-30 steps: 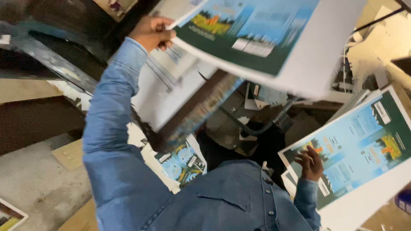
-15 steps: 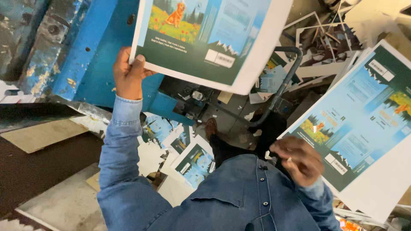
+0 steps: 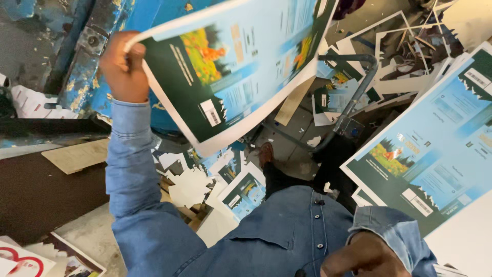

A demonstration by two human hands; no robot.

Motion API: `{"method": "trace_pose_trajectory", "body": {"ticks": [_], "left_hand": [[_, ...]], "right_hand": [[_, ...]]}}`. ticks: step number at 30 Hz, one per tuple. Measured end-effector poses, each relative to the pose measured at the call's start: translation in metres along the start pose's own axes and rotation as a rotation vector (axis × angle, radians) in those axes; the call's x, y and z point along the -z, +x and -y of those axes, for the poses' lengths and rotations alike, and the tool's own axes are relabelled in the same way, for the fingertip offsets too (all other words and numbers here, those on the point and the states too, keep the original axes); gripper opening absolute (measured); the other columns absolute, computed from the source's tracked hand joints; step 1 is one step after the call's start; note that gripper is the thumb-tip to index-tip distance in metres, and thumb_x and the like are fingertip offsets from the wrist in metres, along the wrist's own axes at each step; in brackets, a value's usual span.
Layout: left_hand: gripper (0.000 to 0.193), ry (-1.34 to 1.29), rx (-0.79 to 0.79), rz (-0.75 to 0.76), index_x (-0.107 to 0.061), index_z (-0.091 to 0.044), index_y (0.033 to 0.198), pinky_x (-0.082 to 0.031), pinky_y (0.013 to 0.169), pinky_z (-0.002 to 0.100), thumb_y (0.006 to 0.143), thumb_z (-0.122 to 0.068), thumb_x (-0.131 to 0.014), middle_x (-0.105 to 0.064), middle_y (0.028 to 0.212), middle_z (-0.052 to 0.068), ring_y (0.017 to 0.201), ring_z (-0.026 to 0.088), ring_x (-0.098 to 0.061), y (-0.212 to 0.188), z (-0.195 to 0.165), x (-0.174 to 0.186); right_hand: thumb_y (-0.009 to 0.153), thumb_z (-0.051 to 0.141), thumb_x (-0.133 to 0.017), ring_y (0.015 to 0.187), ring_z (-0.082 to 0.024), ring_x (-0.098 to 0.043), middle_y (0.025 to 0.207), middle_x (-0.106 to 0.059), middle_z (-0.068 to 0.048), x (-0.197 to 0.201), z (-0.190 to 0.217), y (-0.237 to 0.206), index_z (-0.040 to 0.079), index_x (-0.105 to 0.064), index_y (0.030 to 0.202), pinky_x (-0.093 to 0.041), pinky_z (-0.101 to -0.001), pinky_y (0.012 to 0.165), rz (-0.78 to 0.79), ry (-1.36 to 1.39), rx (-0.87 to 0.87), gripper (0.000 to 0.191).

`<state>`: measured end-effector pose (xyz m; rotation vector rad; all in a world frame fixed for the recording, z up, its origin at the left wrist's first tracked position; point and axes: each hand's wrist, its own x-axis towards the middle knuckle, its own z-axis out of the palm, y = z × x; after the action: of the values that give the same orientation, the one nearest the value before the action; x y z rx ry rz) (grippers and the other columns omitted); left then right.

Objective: The person repeatedly feeds large printed sheets into a manual paper cutter, aligns them, and pulls the lever to trim the edges. The trimmed sheets are stacked on the side, and the process is repeated for multiple sheets.

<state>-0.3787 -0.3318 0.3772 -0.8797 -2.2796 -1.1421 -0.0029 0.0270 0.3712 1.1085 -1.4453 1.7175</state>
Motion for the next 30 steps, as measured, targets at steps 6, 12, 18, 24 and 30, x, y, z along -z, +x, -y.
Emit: {"method": "trace_pose_trajectory", "body": {"ticks": [6, 12, 18, 24, 30], "left_hand": [[0.012, -0.652, 0.156, -0.145, -0.061, -0.002, 0.111, -0.055, 0.081, 0.033, 0.11, -0.011, -0.069, -0.063, 0.101, 0.004, 0.092, 0.017, -0.062, 0.028, 0.106, 0.025], [0.015, -0.57, 0.534, -0.287, -0.07, -0.003, 0.119, -0.06, 0.074, 0.032, 0.106, 0.003, -0.066, -0.069, 0.1, 0.005, 0.085, 0.015, -0.064, 0.017, 0.214, -0.023], [0.019, -0.491, 0.943, 0.027, -0.078, -0.004, 0.102, -0.056, 0.053, 0.03, 0.085, 0.002, -0.083, -0.074, 0.083, 0.004, 0.066, 0.013, -0.068, -0.071, 0.208, -0.122], [0.023, -0.016, 1.283, 0.123, -0.08, -0.002, 0.091, -0.049, 0.043, 0.029, 0.081, -0.021, -0.09, -0.071, 0.066, 0.008, 0.047, 0.014, -0.062, -0.127, 0.204, -0.121], [0.024, 0.019, 1.347, -0.044, -0.078, -0.006, 0.089, -0.054, 0.052, 0.034, 0.078, -0.025, -0.088, -0.074, 0.077, 0.008, 0.059, 0.019, -0.067, -0.143, 0.242, -0.122]], "right_hand": [[0.09, -0.001, -0.068, 0.084, -0.024, -0.075, 0.102, -0.069, -0.011, -0.004, 0.006, 0.004, 0.006, -0.067, 0.106, -0.064, -0.038, 0.074, -0.063, -0.17, -0.019, 0.017], [0.089, -0.005, -0.069, 0.089, -0.027, -0.074, 0.111, -0.067, -0.013, 0.001, -0.019, -0.007, 0.008, -0.063, 0.119, -0.062, -0.0388, 0.073, 0.01, -0.54, -0.148, 0.033], [0.086, -0.008, -0.074, 0.101, -0.036, -0.065, 0.124, -0.06, -0.016, 0.028, -0.052, -0.087, 0.011, -0.058, 0.142, -0.055, -0.0445, 0.082, 0.141, -1.019, -0.804, 0.062], [0.089, 0.018, -0.073, 0.137, -0.039, -0.047, 0.144, -0.054, -0.015, 0.045, -0.051, -0.212, 0.024, -0.059, 0.147, -0.04, -0.0533, 0.112, 0.23, -1.33, -1.278, 0.06], [0.076, 0.04, -0.081, 0.154, -0.046, -0.023, 0.165, -0.032, -0.018, 0.04, -0.052, -0.292, 0.044, -0.054, 0.147, -0.024, -0.0651, 0.117, 0.303, -1.497, -1.45, 0.076]]}}
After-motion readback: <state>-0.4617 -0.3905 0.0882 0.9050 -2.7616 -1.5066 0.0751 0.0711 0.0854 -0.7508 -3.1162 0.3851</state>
